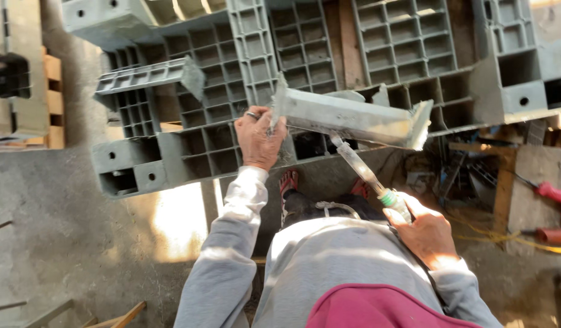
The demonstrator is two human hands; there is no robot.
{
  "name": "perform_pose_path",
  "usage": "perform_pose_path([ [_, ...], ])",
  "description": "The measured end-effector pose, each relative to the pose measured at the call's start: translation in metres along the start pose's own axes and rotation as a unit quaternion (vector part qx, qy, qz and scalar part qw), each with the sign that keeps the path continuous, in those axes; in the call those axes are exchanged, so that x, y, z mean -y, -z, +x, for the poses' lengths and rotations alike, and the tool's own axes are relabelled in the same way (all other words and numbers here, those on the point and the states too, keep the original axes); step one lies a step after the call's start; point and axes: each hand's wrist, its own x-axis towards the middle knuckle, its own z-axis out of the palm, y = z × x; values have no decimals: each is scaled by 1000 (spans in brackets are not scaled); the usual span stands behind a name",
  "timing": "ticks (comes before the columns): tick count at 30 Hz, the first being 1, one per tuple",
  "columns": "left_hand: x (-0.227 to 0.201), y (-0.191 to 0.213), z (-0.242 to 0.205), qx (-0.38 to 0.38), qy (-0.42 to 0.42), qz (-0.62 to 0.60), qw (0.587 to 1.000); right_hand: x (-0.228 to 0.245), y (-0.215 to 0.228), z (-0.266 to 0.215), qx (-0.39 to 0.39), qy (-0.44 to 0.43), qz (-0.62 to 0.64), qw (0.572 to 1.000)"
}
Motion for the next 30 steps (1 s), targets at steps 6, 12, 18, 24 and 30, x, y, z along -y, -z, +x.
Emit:
perform_pose_path([
  [6,-4,-3,-2,-23,17,-15,999,0,8,10,9,2,-25,1000],
  [12,-4,-1,0,-12,22,-26,999,10,16,9,34,-36,-37,998],
  [18,4,-5,-5,-1,22,-42,999,15,1,-10,1,-17,1,1000],
  [24,8,-6,-4,13,6,-49,999,16,-24,-26,-41,8,4,999],
  [30,8,-5,-4,8,1,-55,998,23,-36,-48,-95,63,122,986],
])
